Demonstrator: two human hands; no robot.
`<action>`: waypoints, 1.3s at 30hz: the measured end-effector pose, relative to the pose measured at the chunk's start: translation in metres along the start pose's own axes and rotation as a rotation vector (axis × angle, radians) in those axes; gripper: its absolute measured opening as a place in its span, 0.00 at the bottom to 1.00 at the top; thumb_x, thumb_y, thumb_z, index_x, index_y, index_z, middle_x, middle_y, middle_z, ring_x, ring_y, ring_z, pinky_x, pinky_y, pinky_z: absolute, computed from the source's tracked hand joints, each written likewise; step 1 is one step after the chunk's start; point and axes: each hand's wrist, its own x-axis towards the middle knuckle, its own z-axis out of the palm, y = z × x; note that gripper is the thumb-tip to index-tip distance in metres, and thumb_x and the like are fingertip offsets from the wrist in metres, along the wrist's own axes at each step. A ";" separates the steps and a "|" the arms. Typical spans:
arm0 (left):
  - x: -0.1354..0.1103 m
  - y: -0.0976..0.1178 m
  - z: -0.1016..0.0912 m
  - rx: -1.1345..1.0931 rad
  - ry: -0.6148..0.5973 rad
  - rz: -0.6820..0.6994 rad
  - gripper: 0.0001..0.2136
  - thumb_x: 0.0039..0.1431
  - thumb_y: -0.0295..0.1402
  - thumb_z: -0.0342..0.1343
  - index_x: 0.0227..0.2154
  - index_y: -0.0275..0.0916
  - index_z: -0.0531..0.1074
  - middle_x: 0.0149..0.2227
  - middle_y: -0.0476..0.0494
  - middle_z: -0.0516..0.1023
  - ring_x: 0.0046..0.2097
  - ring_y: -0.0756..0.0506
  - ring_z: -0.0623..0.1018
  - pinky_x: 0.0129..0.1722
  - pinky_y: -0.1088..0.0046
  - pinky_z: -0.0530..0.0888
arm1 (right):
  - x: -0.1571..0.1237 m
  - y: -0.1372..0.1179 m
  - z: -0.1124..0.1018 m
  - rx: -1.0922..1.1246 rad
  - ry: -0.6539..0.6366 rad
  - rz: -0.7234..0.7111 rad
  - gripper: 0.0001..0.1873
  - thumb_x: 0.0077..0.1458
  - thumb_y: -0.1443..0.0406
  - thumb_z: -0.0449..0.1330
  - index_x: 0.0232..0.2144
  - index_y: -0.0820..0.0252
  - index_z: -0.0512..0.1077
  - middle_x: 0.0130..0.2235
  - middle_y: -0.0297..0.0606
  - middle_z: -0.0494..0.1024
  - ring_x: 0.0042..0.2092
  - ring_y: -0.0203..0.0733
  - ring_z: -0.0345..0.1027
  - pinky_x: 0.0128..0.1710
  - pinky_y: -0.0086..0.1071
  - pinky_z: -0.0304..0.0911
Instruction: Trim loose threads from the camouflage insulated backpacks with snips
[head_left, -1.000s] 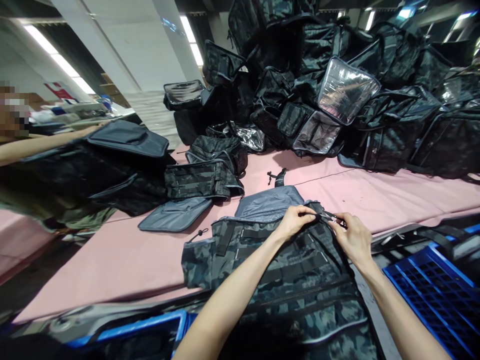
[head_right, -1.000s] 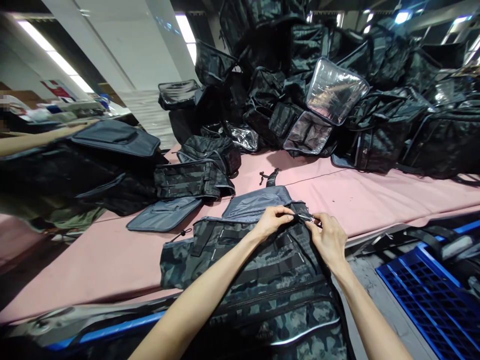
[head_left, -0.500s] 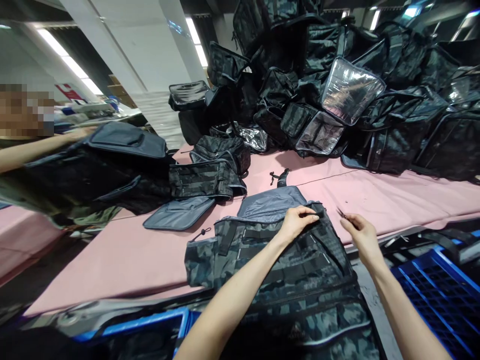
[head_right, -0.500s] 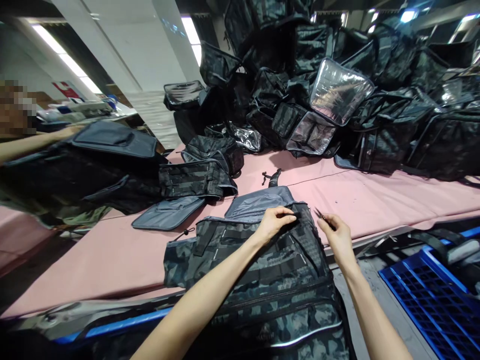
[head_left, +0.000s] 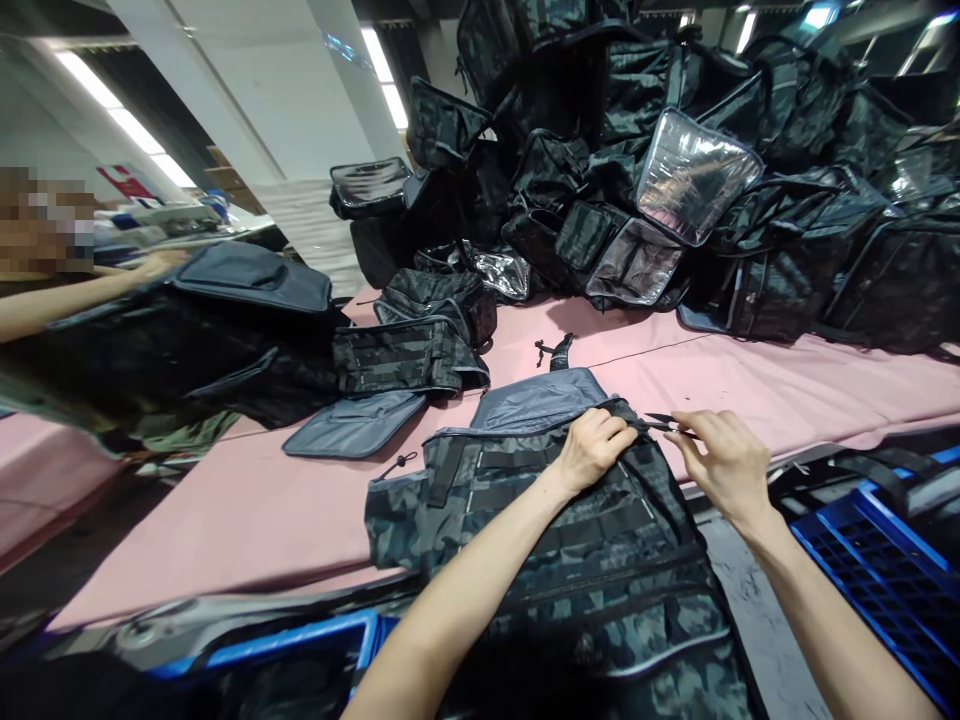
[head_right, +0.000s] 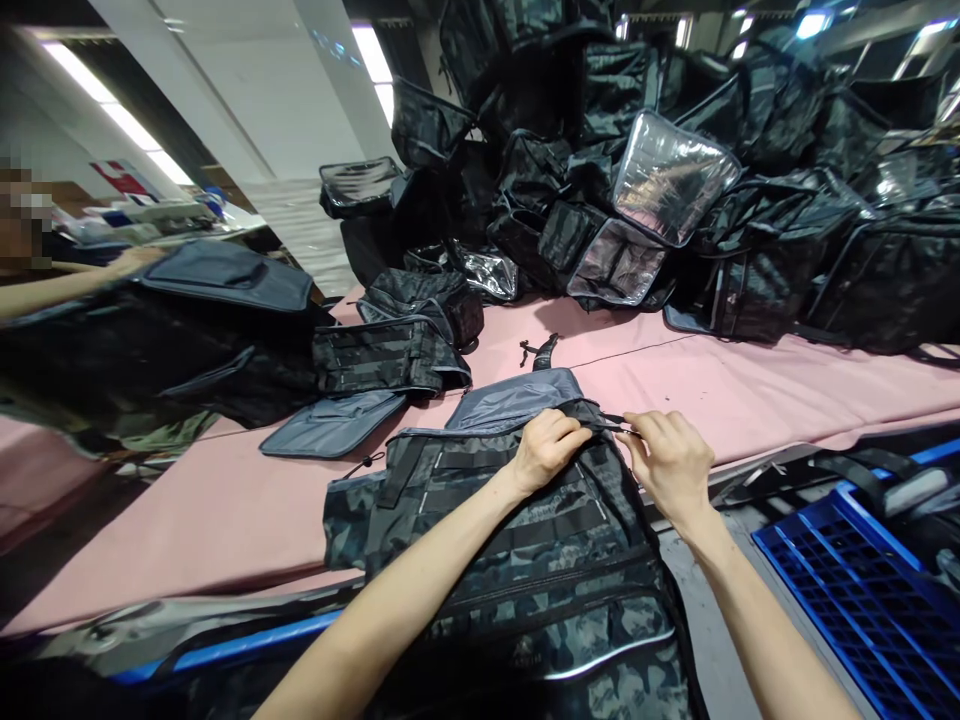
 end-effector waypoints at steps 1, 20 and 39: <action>0.000 -0.001 -0.001 0.004 0.008 0.011 0.10 0.63 0.27 0.44 0.34 0.37 0.72 0.29 0.46 0.74 0.30 0.51 0.68 0.31 0.73 0.63 | 0.002 0.001 0.000 -0.058 -0.030 -0.064 0.10 0.56 0.60 0.56 0.36 0.58 0.74 0.32 0.35 0.77 0.33 0.38 0.65 0.33 0.31 0.55; -0.006 -0.006 0.007 -0.029 0.046 0.006 0.08 0.63 0.28 0.46 0.35 0.38 0.71 0.29 0.47 0.74 0.31 0.51 0.68 0.31 0.73 0.64 | -0.003 0.017 0.013 0.247 -0.293 0.156 0.15 0.55 0.53 0.54 0.33 0.53 0.75 0.32 0.34 0.78 0.31 0.38 0.70 0.30 0.30 0.61; 0.026 0.014 -0.004 -0.737 0.087 -0.914 0.03 0.49 0.29 0.59 0.26 0.36 0.77 0.26 0.49 0.74 0.27 0.52 0.70 0.29 0.76 0.66 | -0.016 0.016 0.029 0.416 -0.105 0.468 0.18 0.50 0.51 0.58 0.38 0.56 0.73 0.36 0.37 0.77 0.34 0.41 0.68 0.36 0.35 0.62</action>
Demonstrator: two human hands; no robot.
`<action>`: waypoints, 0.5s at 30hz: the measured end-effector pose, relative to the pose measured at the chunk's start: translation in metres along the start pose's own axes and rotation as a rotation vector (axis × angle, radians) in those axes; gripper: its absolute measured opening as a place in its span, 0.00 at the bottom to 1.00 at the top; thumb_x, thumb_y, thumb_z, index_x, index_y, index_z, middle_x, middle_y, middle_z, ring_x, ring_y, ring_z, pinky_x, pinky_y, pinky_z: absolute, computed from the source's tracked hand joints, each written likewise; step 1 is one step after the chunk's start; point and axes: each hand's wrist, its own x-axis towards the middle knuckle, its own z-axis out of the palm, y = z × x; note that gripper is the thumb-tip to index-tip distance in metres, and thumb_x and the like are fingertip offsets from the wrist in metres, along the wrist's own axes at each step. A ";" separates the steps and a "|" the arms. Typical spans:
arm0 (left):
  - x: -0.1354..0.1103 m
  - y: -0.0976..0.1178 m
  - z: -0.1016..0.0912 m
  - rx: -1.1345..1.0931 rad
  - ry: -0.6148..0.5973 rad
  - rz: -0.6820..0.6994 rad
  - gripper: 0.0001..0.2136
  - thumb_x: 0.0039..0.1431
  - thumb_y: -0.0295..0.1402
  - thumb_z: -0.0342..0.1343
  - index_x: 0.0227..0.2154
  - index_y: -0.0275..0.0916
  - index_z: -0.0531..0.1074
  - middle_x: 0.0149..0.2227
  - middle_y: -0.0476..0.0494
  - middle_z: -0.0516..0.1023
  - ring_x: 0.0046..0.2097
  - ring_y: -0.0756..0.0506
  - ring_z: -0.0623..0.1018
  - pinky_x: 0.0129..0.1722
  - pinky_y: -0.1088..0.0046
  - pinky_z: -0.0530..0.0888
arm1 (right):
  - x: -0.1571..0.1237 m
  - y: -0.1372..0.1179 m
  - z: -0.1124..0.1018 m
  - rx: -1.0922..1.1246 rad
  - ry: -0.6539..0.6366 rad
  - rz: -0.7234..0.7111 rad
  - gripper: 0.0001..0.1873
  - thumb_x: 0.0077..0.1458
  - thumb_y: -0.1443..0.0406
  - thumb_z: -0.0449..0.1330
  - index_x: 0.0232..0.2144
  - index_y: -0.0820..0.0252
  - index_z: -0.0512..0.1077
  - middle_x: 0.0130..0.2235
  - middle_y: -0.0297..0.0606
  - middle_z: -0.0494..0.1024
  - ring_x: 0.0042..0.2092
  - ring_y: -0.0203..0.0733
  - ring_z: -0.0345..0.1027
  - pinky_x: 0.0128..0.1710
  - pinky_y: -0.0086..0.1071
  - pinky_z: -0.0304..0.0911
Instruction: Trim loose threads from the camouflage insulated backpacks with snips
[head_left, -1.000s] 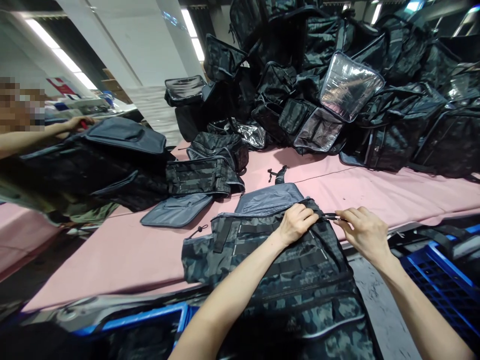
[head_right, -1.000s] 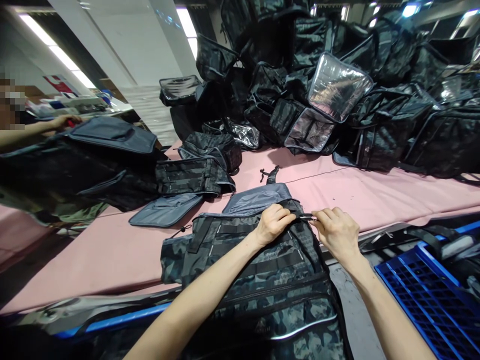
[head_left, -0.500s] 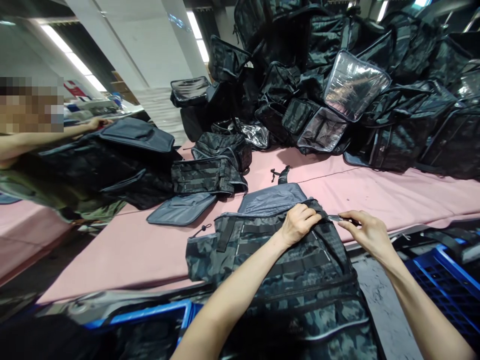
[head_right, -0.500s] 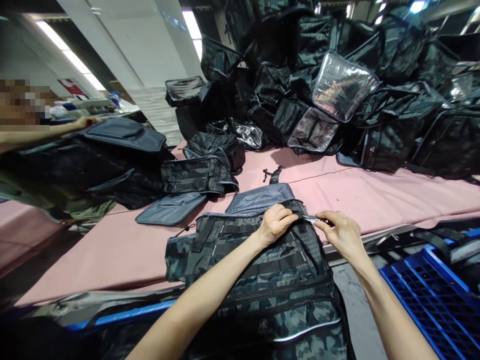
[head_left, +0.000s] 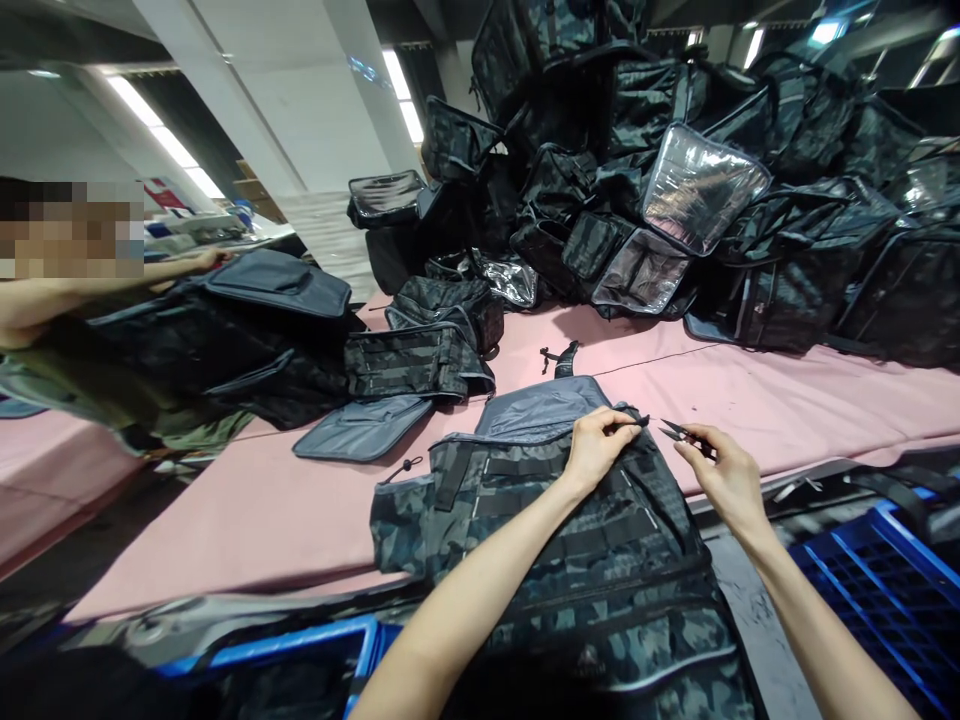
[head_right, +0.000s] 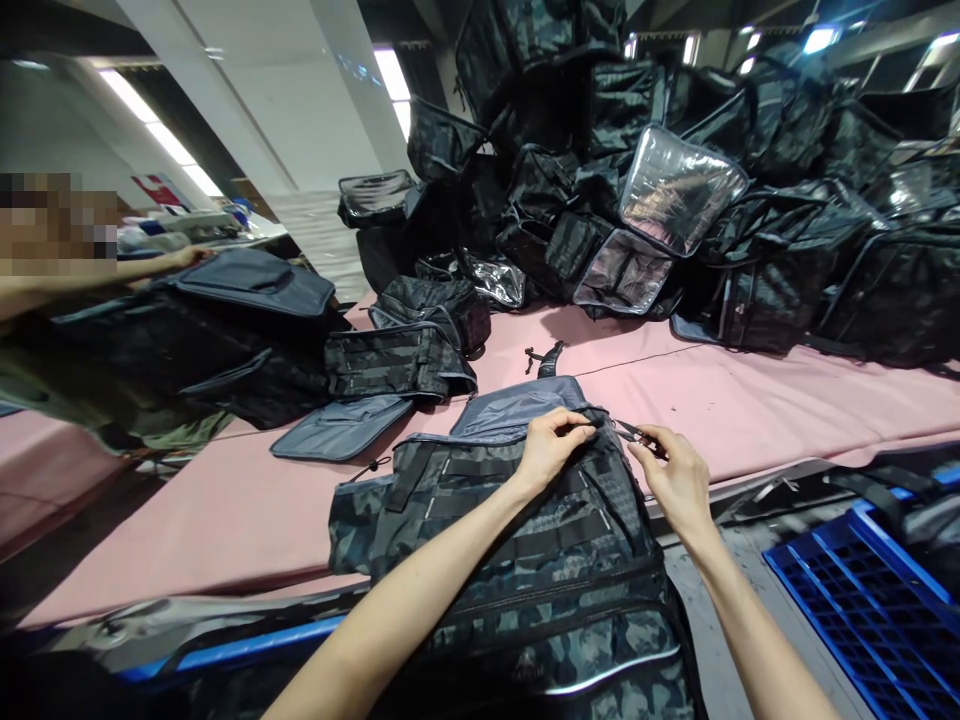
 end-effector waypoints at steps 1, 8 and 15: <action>0.000 0.001 0.000 -0.012 -0.005 -0.019 0.03 0.48 0.29 0.59 0.26 0.36 0.77 0.26 0.49 0.74 0.27 0.52 0.69 0.28 0.76 0.65 | -0.001 -0.002 0.001 -0.006 -0.004 -0.016 0.18 0.51 0.51 0.57 0.38 0.56 0.73 0.36 0.37 0.77 0.34 0.41 0.68 0.36 0.34 0.62; -0.003 0.002 0.003 0.040 -0.023 0.061 0.03 0.49 0.27 0.58 0.26 0.36 0.77 0.26 0.48 0.74 0.27 0.52 0.70 0.29 0.76 0.66 | 0.001 -0.023 0.006 -0.101 0.030 -0.147 0.17 0.54 0.53 0.54 0.36 0.57 0.74 0.34 0.38 0.77 0.35 0.41 0.69 0.34 0.33 0.60; -0.007 -0.009 0.003 0.201 0.050 0.404 0.06 0.55 0.29 0.54 0.27 0.36 0.75 0.26 0.46 0.75 0.30 0.50 0.72 0.32 0.73 0.69 | 0.001 -0.006 -0.004 0.044 0.125 0.123 0.15 0.52 0.54 0.57 0.35 0.57 0.74 0.35 0.36 0.78 0.33 0.41 0.69 0.32 0.32 0.60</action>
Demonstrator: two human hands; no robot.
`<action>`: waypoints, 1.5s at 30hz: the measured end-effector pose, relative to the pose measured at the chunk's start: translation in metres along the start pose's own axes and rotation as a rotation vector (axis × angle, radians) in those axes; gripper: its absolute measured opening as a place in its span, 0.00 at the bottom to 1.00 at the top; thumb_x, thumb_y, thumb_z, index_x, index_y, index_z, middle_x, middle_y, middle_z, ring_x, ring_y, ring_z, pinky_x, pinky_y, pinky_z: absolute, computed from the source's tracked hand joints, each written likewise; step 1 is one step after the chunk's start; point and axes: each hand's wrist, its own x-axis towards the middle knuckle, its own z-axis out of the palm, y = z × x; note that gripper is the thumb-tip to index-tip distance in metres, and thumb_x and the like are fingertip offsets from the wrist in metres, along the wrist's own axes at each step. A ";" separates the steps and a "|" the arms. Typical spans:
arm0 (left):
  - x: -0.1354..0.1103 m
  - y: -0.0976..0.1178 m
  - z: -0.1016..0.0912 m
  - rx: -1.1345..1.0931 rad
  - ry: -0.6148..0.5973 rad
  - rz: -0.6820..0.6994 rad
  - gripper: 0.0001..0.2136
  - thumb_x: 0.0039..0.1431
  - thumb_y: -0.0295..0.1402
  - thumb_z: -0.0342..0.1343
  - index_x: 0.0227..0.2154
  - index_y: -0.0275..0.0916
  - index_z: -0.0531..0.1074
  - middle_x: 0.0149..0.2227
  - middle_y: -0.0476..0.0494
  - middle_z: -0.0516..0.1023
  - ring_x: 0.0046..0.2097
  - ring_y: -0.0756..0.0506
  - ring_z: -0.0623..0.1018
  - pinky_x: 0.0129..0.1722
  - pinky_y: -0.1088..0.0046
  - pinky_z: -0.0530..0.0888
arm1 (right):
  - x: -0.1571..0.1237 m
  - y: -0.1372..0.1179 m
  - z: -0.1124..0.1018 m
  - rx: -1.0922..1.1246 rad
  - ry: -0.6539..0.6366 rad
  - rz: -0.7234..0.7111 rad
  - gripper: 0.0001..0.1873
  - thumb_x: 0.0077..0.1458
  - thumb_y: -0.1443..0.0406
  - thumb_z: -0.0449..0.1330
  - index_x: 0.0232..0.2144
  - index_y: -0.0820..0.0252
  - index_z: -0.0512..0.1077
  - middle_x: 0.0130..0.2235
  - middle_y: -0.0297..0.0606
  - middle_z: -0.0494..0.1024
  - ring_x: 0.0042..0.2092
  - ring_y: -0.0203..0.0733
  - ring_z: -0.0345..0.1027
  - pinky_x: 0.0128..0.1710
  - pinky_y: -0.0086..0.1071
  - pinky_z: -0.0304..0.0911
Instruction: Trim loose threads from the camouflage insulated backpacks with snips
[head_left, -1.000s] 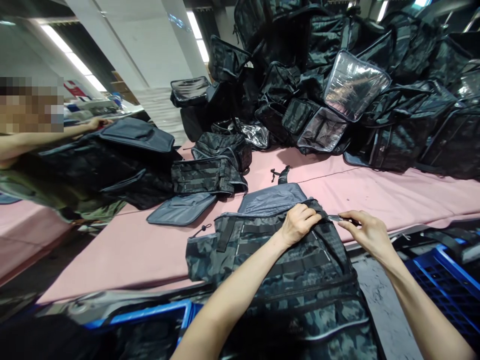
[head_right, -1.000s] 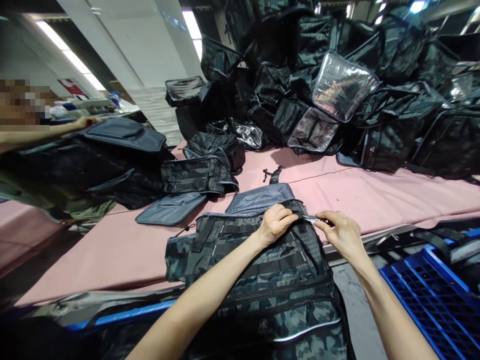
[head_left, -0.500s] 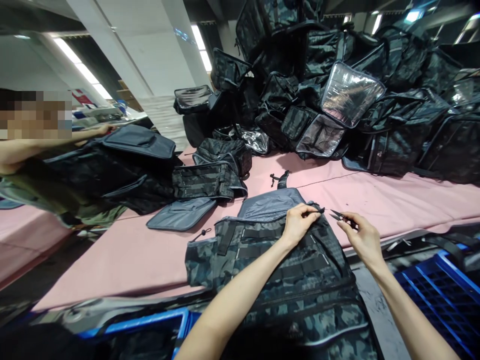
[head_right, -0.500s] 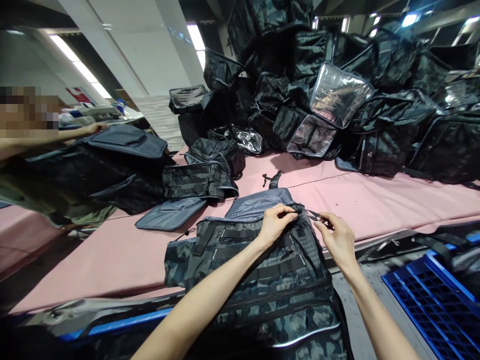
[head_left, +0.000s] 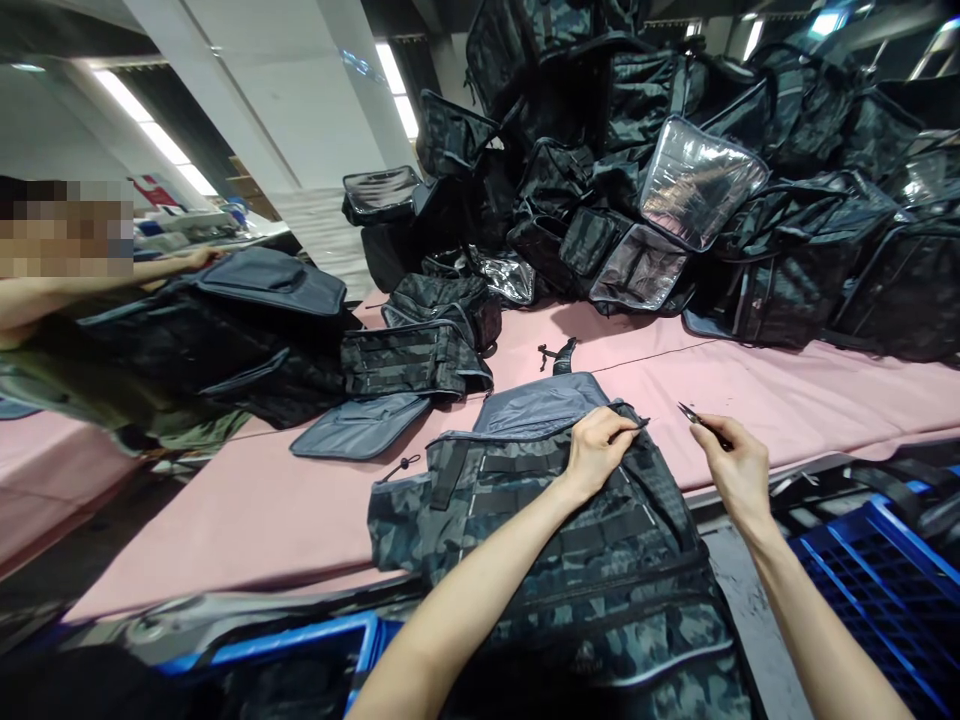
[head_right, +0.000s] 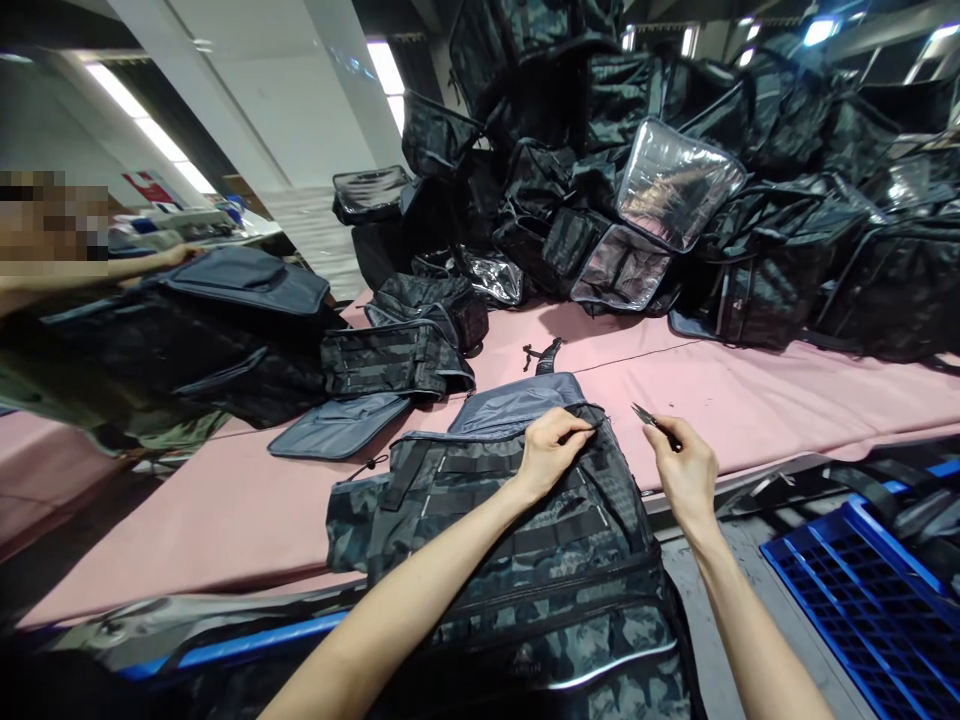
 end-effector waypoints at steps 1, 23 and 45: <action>-0.001 -0.002 0.001 0.031 0.011 0.049 0.06 0.56 0.29 0.54 0.28 0.36 0.75 0.26 0.46 0.75 0.30 0.50 0.72 0.32 0.73 0.69 | -0.002 0.000 -0.001 0.004 -0.012 -0.022 0.15 0.52 0.54 0.58 0.36 0.57 0.74 0.36 0.36 0.78 0.33 0.41 0.69 0.33 0.32 0.60; 0.002 -0.005 0.002 0.131 -0.090 0.001 0.09 0.58 0.32 0.51 0.29 0.36 0.75 0.28 0.44 0.75 0.30 0.50 0.71 0.32 0.72 0.67 | -0.007 -0.003 0.004 0.023 -0.067 -0.009 0.17 0.51 0.52 0.57 0.33 0.57 0.74 0.33 0.37 0.78 0.32 0.41 0.69 0.32 0.33 0.62; 0.013 0.000 0.006 -0.422 -0.178 -0.686 0.08 0.47 0.31 0.57 0.29 0.32 0.78 0.29 0.44 0.79 0.31 0.48 0.74 0.35 0.74 0.69 | -0.010 -0.009 0.018 -0.056 -0.086 -0.088 0.17 0.51 0.53 0.56 0.36 0.57 0.74 0.37 0.38 0.78 0.37 0.44 0.69 0.38 0.35 0.60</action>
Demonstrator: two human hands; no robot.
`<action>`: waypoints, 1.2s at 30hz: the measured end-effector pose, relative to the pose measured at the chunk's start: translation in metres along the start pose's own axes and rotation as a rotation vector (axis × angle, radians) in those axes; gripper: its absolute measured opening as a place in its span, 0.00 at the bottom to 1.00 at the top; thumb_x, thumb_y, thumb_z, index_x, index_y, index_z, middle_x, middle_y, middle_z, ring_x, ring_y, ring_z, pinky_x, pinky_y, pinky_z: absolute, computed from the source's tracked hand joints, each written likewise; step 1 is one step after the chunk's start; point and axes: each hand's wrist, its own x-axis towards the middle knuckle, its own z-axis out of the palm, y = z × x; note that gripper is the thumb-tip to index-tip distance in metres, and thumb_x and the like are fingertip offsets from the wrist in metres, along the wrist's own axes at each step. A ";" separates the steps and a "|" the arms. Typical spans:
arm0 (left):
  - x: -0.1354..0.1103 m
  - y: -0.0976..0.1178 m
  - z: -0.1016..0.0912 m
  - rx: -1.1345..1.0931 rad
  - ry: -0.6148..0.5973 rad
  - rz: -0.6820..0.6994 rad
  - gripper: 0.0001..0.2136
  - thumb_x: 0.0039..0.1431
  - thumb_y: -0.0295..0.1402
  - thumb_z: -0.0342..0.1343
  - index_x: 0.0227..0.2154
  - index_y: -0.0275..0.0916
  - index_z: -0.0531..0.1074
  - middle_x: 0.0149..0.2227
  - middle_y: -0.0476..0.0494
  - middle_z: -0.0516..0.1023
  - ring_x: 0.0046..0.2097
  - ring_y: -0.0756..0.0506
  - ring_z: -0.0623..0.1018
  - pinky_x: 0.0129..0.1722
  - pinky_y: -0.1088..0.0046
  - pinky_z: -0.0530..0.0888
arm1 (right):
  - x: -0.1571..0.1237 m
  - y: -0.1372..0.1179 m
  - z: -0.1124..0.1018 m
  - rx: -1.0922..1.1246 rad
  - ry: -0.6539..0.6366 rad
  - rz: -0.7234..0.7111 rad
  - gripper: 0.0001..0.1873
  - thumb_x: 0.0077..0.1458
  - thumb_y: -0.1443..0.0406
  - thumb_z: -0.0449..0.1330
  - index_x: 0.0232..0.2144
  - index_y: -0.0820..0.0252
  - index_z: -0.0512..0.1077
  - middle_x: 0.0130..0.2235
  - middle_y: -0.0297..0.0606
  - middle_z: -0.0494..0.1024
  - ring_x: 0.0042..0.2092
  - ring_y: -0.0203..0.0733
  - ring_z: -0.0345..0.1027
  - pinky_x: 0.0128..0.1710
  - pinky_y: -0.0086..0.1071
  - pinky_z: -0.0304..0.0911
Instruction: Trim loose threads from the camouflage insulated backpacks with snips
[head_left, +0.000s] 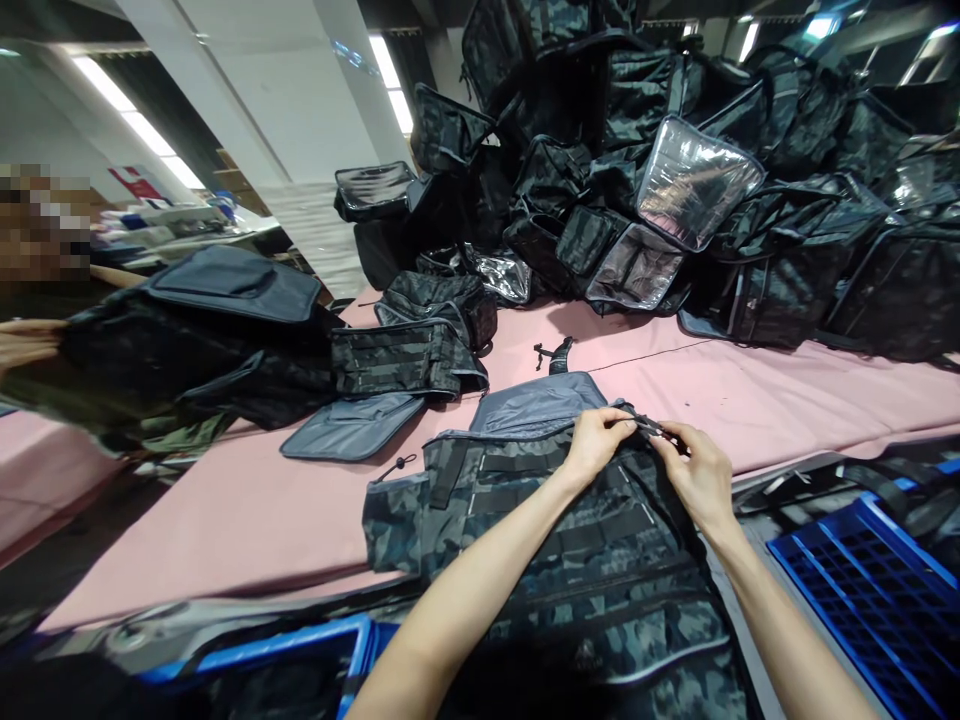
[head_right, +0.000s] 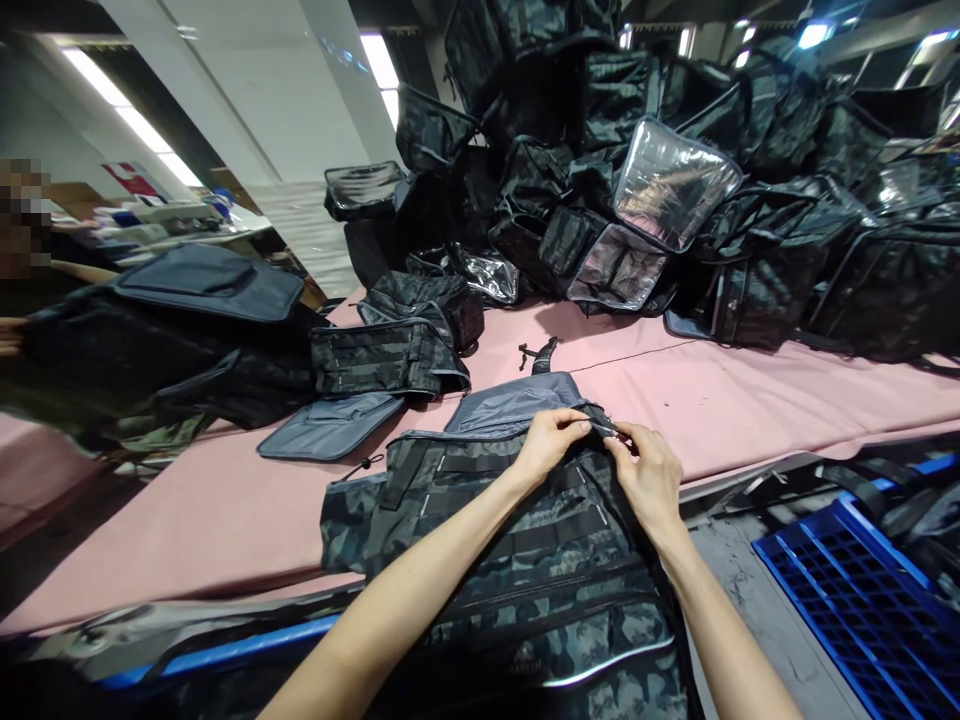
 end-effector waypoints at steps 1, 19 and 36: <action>0.000 0.000 0.000 0.035 0.004 0.018 0.08 0.48 0.31 0.57 0.29 0.32 0.78 0.30 0.44 0.79 0.32 0.48 0.74 0.35 0.74 0.69 | 0.000 -0.001 0.000 -0.038 -0.003 -0.005 0.17 0.51 0.53 0.55 0.35 0.57 0.74 0.36 0.38 0.78 0.36 0.44 0.69 0.38 0.36 0.60; -0.004 0.002 -0.002 -0.089 0.012 0.014 0.05 0.45 0.27 0.59 0.27 0.34 0.77 0.28 0.47 0.77 0.32 0.50 0.73 0.38 0.74 0.69 | 0.012 0.006 -0.002 0.284 -0.019 0.175 0.16 0.45 0.52 0.60 0.29 0.59 0.74 0.30 0.37 0.76 0.32 0.41 0.67 0.34 0.34 0.62; -0.116 0.023 -0.115 0.684 0.313 0.360 0.10 0.58 0.30 0.51 0.39 0.41 0.75 0.41 0.44 0.75 0.46 0.46 0.72 0.51 0.66 0.67 | -0.004 0.044 -0.016 -0.375 -0.300 -0.550 0.20 0.46 0.63 0.51 0.40 0.44 0.74 0.33 0.32 0.76 0.19 0.33 0.60 0.14 0.29 0.46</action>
